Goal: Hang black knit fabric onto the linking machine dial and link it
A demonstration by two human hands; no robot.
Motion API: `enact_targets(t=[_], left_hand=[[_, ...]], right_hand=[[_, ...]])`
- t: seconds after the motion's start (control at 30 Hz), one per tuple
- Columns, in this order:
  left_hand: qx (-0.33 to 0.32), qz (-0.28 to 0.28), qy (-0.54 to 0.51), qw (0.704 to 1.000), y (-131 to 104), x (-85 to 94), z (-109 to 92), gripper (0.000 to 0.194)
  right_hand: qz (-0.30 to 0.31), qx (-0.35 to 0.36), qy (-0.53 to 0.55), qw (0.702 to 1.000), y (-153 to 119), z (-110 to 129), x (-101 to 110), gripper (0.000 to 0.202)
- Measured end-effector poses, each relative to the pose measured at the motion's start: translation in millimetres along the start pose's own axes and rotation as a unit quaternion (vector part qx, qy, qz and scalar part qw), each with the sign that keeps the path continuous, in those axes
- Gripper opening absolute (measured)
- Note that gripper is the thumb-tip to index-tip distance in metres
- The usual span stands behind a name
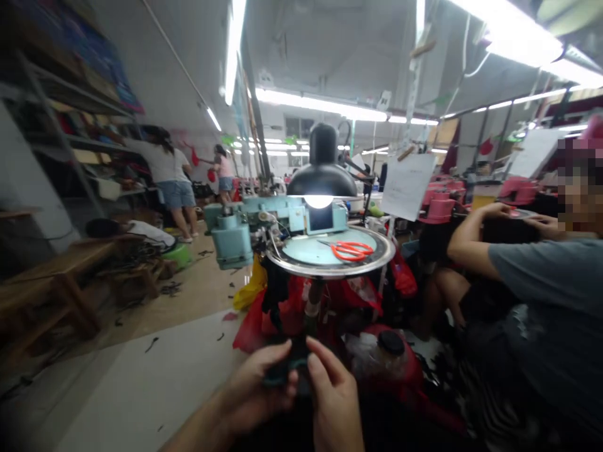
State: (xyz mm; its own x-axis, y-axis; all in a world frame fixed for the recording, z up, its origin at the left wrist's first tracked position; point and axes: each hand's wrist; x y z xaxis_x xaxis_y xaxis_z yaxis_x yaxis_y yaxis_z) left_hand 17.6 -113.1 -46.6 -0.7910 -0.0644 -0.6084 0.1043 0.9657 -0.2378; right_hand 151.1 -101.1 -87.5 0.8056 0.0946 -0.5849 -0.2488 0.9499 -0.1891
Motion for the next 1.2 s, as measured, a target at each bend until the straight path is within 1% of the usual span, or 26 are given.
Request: enact_targets(t=[0.03, 0.07, 0.1, 0.17, 0.2, 0.23, 0.27, 0.3, 0.33, 0.4, 0.43, 0.47, 0.5, 0.57, 0.63, 0.7, 0.73, 0.77, 0.87, 0.9, 1.0, 1.1, 1.2], left_hand=[[0.007, -0.003, -0.020, 1.000, -1, -1.1, -6, 0.036], [-0.014, 0.005, -0.035, 0.999, -1, -1.7, -11, 0.042], [-0.032, 0.018, -0.042, 0.998, -1, -2.1, -15, 0.051], [-0.087, 0.039, -0.026, 0.995, -1, -2.6, -17, 0.071], [-0.121, 0.042, -0.001, 0.992, 0, -2.8, -16, 0.078], [-0.157, 0.036, 0.038, 0.986, 1, -2.8, -13, 0.080], [-0.192, 0.019, 0.088, 0.977, 2, -2.4, -10, 0.079], [-0.225, -0.003, 0.151, 0.963, 4, -1.6, -7, 0.072], [-0.253, -0.027, 0.221, 0.942, 7, -0.5, -4, 0.061], [-0.308, -0.064, 0.352, 0.882, 14, 1.5, 1, 0.037], [-0.342, -0.068, 0.399, 0.848, 18, 1.7, 2, 0.029], [-0.374, -0.059, 0.430, 0.820, 21, 1.1, 2, 0.024], [-0.403, -0.044, 0.445, 0.799, 24, -0.4, 2, 0.020], [-0.451, -0.009, 0.453, 0.769, 28, -5.8, -2, 0.016], [-0.482, 0.005, 0.465, 0.743, 30, -13.0, -10, 0.015], [-0.494, -0.008, 0.478, 0.727, 32, -20.7, -22, 0.013], [-0.491, -0.016, 0.474, 0.731, 32, -24.4, -29, 0.013], [-0.481, -0.020, 0.460, 0.746, 33, -27.8, -36, 0.015], [-0.432, -0.012, 0.396, 0.810, 36, -35.1, -53, 0.022], [-0.413, -0.008, 0.383, 0.826, 37, -35.9, -56, 0.024], [-0.364, -0.003, 0.378, 0.852, 40, -32.7, -62, 0.031], [-0.326, 0.008, 0.357, 0.875, 44, -26.3, -66, 0.036], [-0.296, 0.034, 0.324, 0.898, 45, -28.8, -75, 0.034]], right_hand=[[-0.023, 0.047, -0.063, 0.997, 2, 9, -5, 0.038], [-0.039, 0.094, -0.120, 0.988, 4, 20, -9, 0.035], [-0.051, 0.120, -0.152, 0.980, 7, 29, -11, 0.033], [-0.062, 0.143, -0.193, 0.969, 12, 44, -13, 0.032], [-0.065, 0.147, -0.199, 0.967, 13, 49, -12, 0.032], [-0.067, 0.148, -0.202, 0.966, 13, 51, -11, 0.033], [-0.068, 0.150, -0.201, 0.966, 12, 51, -9, 0.032], [-0.069, 0.152, -0.197, 0.966, 11, 51, -7, 0.031], [-0.070, 0.152, -0.191, 0.967, 10, 49, -5, 0.030], [-0.069, 0.153, -0.178, 0.970, 6, 45, -3, 0.031], [-0.062, 0.156, -0.173, 0.971, 4, 42, -2, 0.033], [-0.047, 0.159, -0.173, 0.971, 2, 39, -3, 0.035], [-0.029, 0.164, -0.179, 0.970, 1, 37, -3, 0.037], [-0.009, 0.192, -0.205, 0.960, 0, 34, -6, 0.036], [-0.030, 0.248, -0.239, 0.938, 3, 35, -7, 0.033], [-0.068, 0.311, -0.264, 0.911, 8, 41, -7, 0.034], [-0.080, 0.333, -0.271, 0.900, 11, 46, -7, 0.034], [-0.087, 0.348, -0.272, 0.893, 14, 50, -7, 0.033], [-0.099, 0.360, -0.261, 0.890, 18, 62, -11, 0.028], [-0.102, 0.355, -0.258, 0.893, 18, 65, -14, 0.026], [-0.111, 0.333, -0.255, 0.901, 21, 69, -21, 0.023], [-0.120, 0.324, -0.256, 0.903, 27, 74, -25, 0.022], [-0.124, 0.327, -0.253, 0.902, 30, 83, -26, 0.021]])
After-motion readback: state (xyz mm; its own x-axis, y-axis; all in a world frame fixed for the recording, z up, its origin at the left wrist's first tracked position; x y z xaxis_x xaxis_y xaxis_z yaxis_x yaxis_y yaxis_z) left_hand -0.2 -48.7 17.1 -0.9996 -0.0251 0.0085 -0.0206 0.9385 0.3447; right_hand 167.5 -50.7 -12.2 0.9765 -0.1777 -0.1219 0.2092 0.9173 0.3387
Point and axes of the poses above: each hand's wrist, its own y-axis towards the middle knuckle, its own x-axis out of the back of the hand, z = x × y, and after that the axes turned 13 degrees about -x, right-handed
